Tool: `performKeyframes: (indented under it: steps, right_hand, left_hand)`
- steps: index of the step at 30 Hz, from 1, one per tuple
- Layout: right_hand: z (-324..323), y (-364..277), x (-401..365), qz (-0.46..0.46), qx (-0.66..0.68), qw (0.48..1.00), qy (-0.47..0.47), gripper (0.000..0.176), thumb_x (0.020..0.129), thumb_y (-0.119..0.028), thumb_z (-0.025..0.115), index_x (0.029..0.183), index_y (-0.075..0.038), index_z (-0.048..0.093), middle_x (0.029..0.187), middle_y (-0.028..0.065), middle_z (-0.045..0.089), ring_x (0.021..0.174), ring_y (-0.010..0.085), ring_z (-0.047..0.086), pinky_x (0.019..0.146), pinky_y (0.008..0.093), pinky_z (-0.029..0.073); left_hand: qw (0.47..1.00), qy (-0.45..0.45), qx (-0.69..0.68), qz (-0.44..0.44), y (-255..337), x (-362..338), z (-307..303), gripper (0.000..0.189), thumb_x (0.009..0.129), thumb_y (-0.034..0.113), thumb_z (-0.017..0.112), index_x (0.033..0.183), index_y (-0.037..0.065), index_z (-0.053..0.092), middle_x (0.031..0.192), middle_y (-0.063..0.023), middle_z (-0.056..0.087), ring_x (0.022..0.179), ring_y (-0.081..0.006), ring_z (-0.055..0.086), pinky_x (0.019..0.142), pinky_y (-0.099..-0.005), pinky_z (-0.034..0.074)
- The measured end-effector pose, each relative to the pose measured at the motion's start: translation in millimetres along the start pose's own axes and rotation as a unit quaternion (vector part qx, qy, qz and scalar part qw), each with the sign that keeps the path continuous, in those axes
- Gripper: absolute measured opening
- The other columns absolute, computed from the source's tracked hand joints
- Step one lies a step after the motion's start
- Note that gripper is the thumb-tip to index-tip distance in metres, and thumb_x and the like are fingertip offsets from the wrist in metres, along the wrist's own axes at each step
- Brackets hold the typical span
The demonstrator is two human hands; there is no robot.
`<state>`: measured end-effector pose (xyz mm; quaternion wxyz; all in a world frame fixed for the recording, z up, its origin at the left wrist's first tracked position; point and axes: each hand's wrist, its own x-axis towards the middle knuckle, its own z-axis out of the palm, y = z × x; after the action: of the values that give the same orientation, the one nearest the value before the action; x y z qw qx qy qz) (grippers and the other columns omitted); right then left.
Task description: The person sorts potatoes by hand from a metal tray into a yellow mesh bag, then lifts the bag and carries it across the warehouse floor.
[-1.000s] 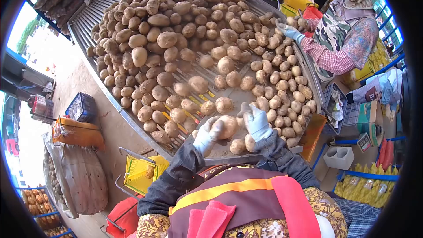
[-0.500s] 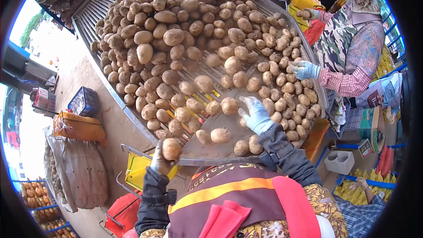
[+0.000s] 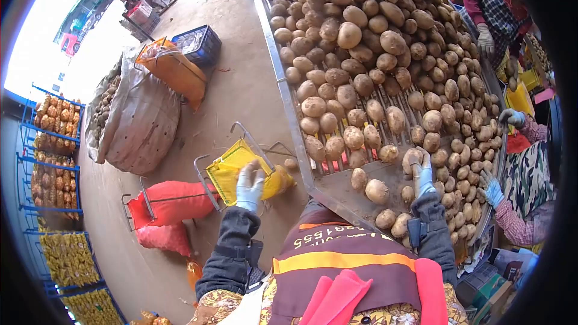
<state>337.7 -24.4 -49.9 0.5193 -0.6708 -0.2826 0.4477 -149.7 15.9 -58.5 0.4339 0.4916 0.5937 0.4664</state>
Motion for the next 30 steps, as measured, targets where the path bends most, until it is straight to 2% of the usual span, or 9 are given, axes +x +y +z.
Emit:
performKeyframes:
  steps: [3, 7, 9, 13, 16, 19, 21, 25, 30]
  right_hand:
    - [42.7, -51.5, -42.5, 0.022, 0.072, 0.984, -0.165, 0.056, 0.089, -0.051, 0.058, 0.126, -0.009, 0.046, 0.098, 0.0041, 0.057, 0.068, 0.0106, 0.055, 0.047, 0.0232, 0.046]
    - [86.7, -38.8, -65.7, -0.040, 0.062, 0.962, -0.263, 0.054, 0.093, -0.051, 0.053, 0.121, -0.004, 0.050, 0.107, 0.0049, 0.057, 0.098, 0.0123, 0.054, 0.087, 0.0296, 0.047]
    - [107.8, -54.5, -85.2, 0.042, 0.111, 0.978, -0.169, 0.050, 0.099, -0.051, 0.042, 0.115, -0.006, 0.056, 0.102, 0.0051, 0.059, 0.099, 0.0114, 0.054, 0.086, 0.0295, 0.047]
    - [69.2, -56.0, -82.4, 0.122, -0.023, 0.988, -0.089, 0.045, 0.099, -0.046, 0.046, 0.103, -0.004, 0.061, 0.074, 0.0015, 0.061, 0.070, 0.0091, 0.058, 0.064, 0.0265, 0.050]
    - [50.5, -53.2, -86.4, -0.006, -0.053, 0.998, 0.028, 0.038, 0.098, -0.036, 0.052, 0.108, 0.000, 0.059, 0.083, 0.0080, 0.065, 0.076, 0.0174, 0.064, 0.069, 0.0293, 0.052]
    - [59.9, -81.1, -98.4, -0.323, -0.203, 0.924, 0.018, 0.037, 0.097, -0.031, 0.053, 0.117, 0.000, 0.058, 0.105, 0.0172, 0.064, 0.098, 0.0273, 0.063, 0.085, 0.0349, 0.051]
    - [68.9, -78.1, -99.8, -0.319, -0.278, 0.902, -0.081, 0.036, 0.095, -0.027, 0.052, 0.121, -0.001, 0.057, 0.119, 0.0227, 0.058, 0.112, 0.0376, 0.055, 0.097, 0.0411, 0.045]
    - [28.8, -36.0, -60.7, -0.179, -0.362, 0.914, 0.029, 0.027, 0.091, -0.020, 0.057, 0.110, -0.002, 0.062, 0.108, 0.0203, 0.063, 0.101, 0.0373, 0.059, 0.090, 0.0411, 0.047]
    - [-8.1, -42.6, -84.5, -0.154, -0.413, 0.897, -0.037, 0.039, 0.086, -0.023, 0.064, 0.120, -0.005, 0.058, 0.118, 0.0198, 0.059, 0.112, 0.0361, 0.054, 0.098, 0.0428, 0.043]
  left_hand:
    - [0.965, -0.238, -0.076, -0.077, 82.3, -30.4, 80.2, 0.056, 0.089, 0.007, 0.066, 0.139, 0.006, 0.041, 0.127, -0.0086, 0.052, 0.113, -0.0163, 0.054, 0.095, -0.0321, 0.047]
    - [0.877, -0.362, 0.120, 0.292, 130.5, -32.6, 158.8, 0.100, 0.066, 0.025, 0.086, 0.146, 0.006, 0.029, 0.143, -0.0205, 0.029, 0.134, -0.0348, 0.033, 0.108, -0.0439, 0.033]
    - [0.883, -0.373, 0.026, 0.284, 118.8, -32.1, 192.6, 0.101, 0.062, 0.026, 0.089, 0.143, 0.007, 0.032, 0.140, -0.0195, 0.036, 0.133, -0.0364, 0.035, 0.108, -0.0425, 0.035]
    - [0.847, -0.400, -0.284, -0.206, 126.5, -36.8, 211.4, 0.070, 0.080, 0.036, 0.077, 0.132, 0.009, 0.040, 0.116, -0.0119, 0.058, 0.108, -0.0259, 0.061, 0.094, -0.0374, 0.051]
    - [0.752, -0.412, -0.354, -0.373, 116.2, -31.1, 213.2, 0.071, 0.085, 0.065, 0.053, 0.129, 0.010, 0.045, 0.111, -0.0133, 0.062, 0.103, -0.0270, 0.064, 0.083, -0.0374, 0.057]
    - [0.675, -0.467, -0.365, -0.440, 103.1, -29.6, 221.3, 0.071, 0.087, 0.069, 0.047, 0.128, 0.011, 0.047, 0.109, -0.0106, 0.063, 0.102, -0.0236, 0.063, 0.078, -0.0342, 0.057]
    - [0.758, -0.361, -0.308, -0.447, 129.9, -59.5, 248.0, 0.068, 0.088, 0.070, 0.042, 0.120, 0.011, 0.053, 0.104, -0.0070, 0.065, 0.080, -0.0193, 0.066, 0.064, -0.0308, 0.054]
    - [0.704, -0.553, -0.268, -0.357, 131.7, -26.7, 213.0, 0.064, 0.092, 0.062, 0.041, 0.118, 0.005, 0.054, 0.096, -0.0154, 0.067, 0.075, -0.0271, 0.067, 0.062, -0.0341, 0.055]
    - [0.831, -0.392, -0.250, -0.305, 111.7, 35.0, 105.9, 0.051, 0.094, 0.050, 0.048, 0.115, 0.004, 0.056, 0.098, -0.0166, 0.066, 0.079, -0.0296, 0.068, 0.065, -0.0368, 0.056]
